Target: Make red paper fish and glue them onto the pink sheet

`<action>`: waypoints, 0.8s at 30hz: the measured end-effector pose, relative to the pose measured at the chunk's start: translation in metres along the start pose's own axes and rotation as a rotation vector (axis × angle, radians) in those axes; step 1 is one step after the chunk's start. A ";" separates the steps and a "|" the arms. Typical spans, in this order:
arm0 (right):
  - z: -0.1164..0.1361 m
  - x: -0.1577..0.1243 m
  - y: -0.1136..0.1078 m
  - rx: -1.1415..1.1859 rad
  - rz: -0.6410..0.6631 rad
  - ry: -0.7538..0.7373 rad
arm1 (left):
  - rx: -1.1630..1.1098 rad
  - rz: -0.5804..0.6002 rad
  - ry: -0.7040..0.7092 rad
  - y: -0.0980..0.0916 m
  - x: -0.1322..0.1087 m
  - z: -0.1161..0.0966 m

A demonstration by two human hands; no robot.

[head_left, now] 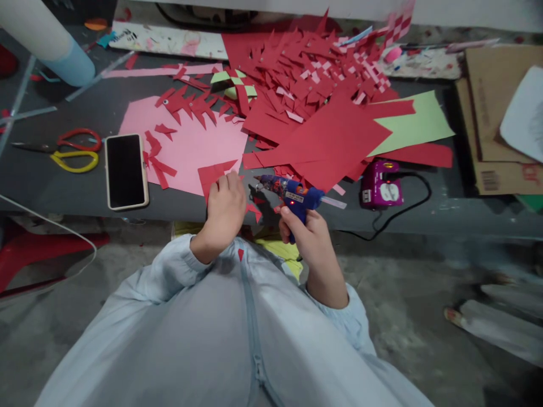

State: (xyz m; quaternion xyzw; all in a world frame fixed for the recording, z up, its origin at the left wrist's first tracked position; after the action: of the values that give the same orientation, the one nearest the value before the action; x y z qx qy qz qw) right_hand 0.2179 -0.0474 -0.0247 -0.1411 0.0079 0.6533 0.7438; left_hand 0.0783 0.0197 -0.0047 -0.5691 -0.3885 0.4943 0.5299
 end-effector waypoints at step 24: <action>0.024 0.001 -0.036 0.131 -0.224 -0.098 | -0.393 -0.576 0.326 -0.063 -0.069 0.059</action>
State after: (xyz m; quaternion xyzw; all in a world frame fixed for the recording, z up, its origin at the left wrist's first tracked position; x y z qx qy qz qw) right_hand 0.2492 -0.0450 0.0051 -0.0601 -0.0016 0.5703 0.8193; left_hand 0.0111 -0.0252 0.0706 -0.5986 -0.5303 0.1443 0.5827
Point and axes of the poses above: each hand's wrist, its own x-axis towards the middle knuckle, its own y-axis out of the palm, z = x × y, the point moved 8 cm from there along x, towards the middle knuckle, and after that the axes turned 9 degrees about -y, right-handed, at the moved point
